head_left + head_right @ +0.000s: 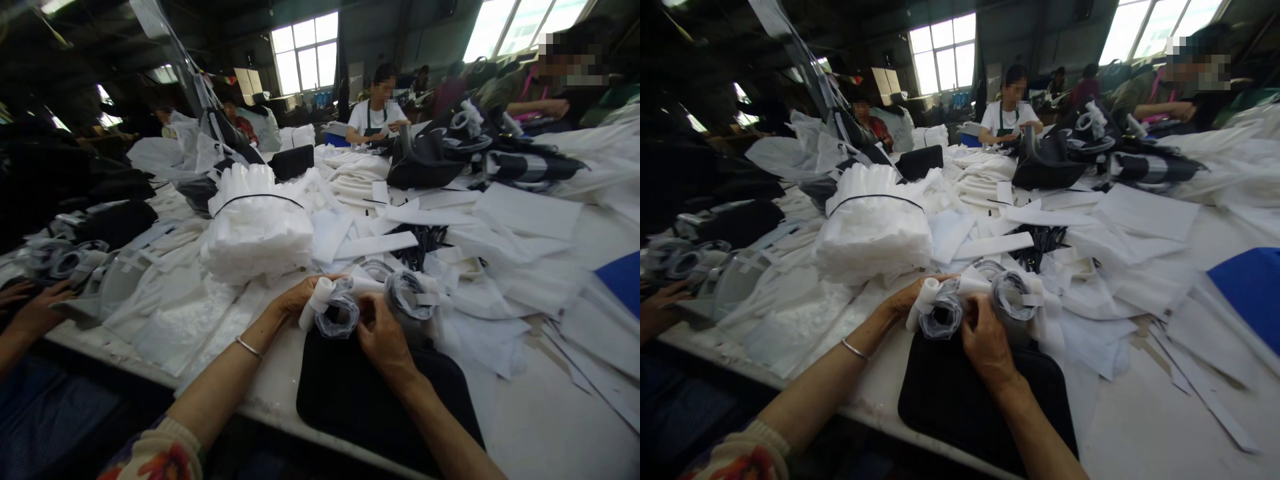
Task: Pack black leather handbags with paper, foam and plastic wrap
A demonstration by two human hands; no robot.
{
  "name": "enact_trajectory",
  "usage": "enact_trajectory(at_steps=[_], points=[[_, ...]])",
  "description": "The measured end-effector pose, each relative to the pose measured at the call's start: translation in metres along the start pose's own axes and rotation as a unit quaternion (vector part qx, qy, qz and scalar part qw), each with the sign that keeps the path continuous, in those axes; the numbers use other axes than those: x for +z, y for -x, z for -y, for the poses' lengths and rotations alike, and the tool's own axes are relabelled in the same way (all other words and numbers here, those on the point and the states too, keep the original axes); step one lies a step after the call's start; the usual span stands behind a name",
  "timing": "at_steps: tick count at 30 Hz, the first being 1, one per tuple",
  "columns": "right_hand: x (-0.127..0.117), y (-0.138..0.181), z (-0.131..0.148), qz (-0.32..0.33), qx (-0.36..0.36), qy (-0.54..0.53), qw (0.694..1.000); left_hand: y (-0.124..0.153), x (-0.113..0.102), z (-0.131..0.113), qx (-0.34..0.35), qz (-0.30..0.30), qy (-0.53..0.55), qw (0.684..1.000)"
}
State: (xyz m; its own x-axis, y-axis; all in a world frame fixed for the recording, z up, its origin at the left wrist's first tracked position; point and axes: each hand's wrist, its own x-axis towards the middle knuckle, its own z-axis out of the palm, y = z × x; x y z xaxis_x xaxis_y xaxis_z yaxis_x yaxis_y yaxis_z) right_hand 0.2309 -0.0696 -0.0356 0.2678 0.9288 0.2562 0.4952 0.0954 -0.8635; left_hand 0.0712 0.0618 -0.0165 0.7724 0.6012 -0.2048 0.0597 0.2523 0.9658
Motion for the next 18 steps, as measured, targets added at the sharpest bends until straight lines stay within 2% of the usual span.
enact_trajectory(at_steps=[3,6,10,13,18], points=[[0.005,0.001,-0.001,-0.054,0.03,-0.001,0.998,0.002,-0.005,0.005,-0.004,0.007,-0.008,1.0],[0.005,-0.001,0.0,-0.044,0.038,0.021,0.998,0.002,-0.012,0.001,-0.015,0.04,-0.062,0.997],[0.003,-0.003,-0.001,-0.036,0.019,0.047,0.998,-0.002,-0.014,-0.005,0.023,0.061,-0.103,0.993],[0.002,-0.003,-0.002,0.007,-0.004,0.07,0.997,-0.006,-0.009,-0.001,0.031,0.052,-0.089,0.994],[0.001,-0.003,-0.003,0.093,0.002,0.149,0.984,-0.013,0.001,0.004,0.066,-0.032,-0.107,0.992]])
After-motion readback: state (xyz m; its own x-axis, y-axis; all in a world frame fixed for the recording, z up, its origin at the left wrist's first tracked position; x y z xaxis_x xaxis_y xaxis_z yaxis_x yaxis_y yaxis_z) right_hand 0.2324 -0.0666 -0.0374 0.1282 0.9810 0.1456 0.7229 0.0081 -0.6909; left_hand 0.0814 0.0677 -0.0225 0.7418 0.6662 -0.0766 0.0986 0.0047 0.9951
